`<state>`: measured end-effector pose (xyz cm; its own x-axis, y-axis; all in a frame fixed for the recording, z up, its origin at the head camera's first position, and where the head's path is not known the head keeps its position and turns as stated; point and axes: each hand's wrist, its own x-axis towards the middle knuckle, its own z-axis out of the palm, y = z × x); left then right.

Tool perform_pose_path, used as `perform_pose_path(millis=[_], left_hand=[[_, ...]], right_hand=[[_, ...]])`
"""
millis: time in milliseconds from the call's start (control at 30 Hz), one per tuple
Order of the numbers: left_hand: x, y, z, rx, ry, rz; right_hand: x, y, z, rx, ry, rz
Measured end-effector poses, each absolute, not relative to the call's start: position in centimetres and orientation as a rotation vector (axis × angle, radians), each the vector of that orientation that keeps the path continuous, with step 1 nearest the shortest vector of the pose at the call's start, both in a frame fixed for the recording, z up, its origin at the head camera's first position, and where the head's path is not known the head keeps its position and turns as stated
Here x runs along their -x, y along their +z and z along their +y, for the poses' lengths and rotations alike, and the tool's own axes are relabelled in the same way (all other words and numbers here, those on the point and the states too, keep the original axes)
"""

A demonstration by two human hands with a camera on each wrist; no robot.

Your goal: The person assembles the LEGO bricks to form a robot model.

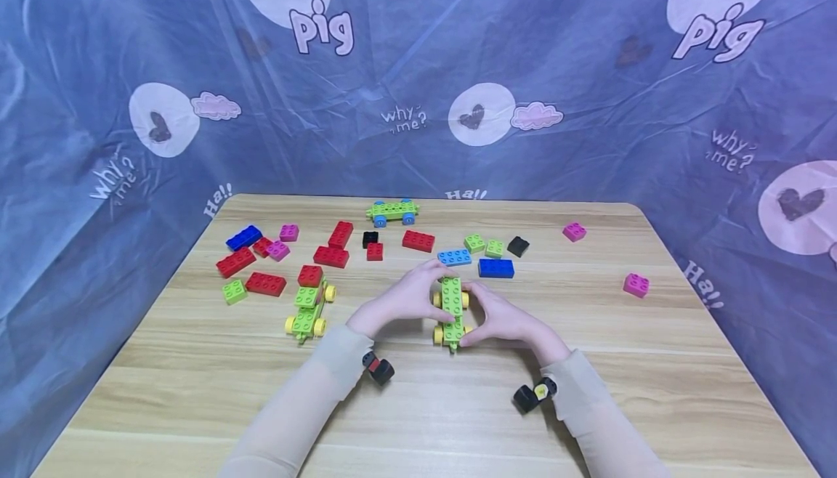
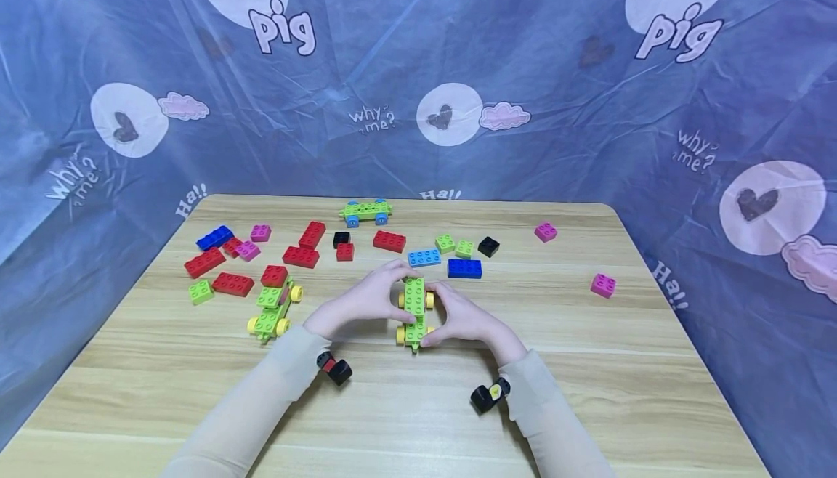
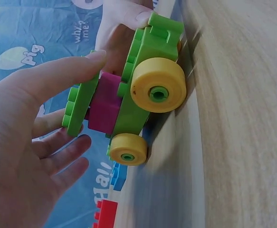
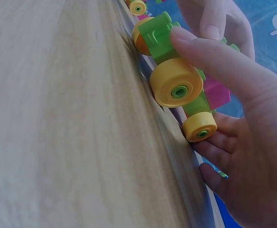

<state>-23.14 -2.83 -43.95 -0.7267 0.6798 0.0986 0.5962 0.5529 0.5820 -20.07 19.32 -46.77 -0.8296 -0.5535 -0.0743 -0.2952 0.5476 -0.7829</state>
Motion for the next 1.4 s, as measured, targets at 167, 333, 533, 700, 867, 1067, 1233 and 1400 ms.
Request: perform_pose_path(millis=[167, 333, 533, 700, 867, 1067, 1233, 1400], left_hand=[[22.99, -43.75, -2.65, -1.089, 0.917, 2.654], [22.93, -43.60, -2.38, -1.059, 0.924, 2.654], [23.01, -43.55, -2.29, -1.034, 0.923, 2.658], [23.09, -43.56, -2.23, -1.019, 0.911, 2.662], [23.15, -43.43, -2.28, -1.004, 0.926, 2.639], [23.44, -43.51, -2.41, -1.008, 0.913, 2.622], [23.65, -43.52, -2.37, -0.997, 0.900, 2.611], [23.74, -43.24, -2.18, -0.980, 0.884, 2.604]], right_hand=[[20.07, -46.76, 19.28, 0.705, -1.185, 2.462], [20.07, -46.78, 19.20, 0.706, -1.187, 2.463], [20.07, -46.84, 19.18, 0.712, -1.178, 2.474], [20.06, -46.87, 19.29, 0.739, -1.173, 2.485], [20.02, -46.82, 19.27, 0.735, -1.166, 2.486], [20.07, -46.90, 19.24, 0.730, -1.164, 2.493], [20.05, -46.93, 19.26, 0.715, -1.167, 2.491], [20.03, -46.92, 19.33, 0.704, -1.173, 2.482]])
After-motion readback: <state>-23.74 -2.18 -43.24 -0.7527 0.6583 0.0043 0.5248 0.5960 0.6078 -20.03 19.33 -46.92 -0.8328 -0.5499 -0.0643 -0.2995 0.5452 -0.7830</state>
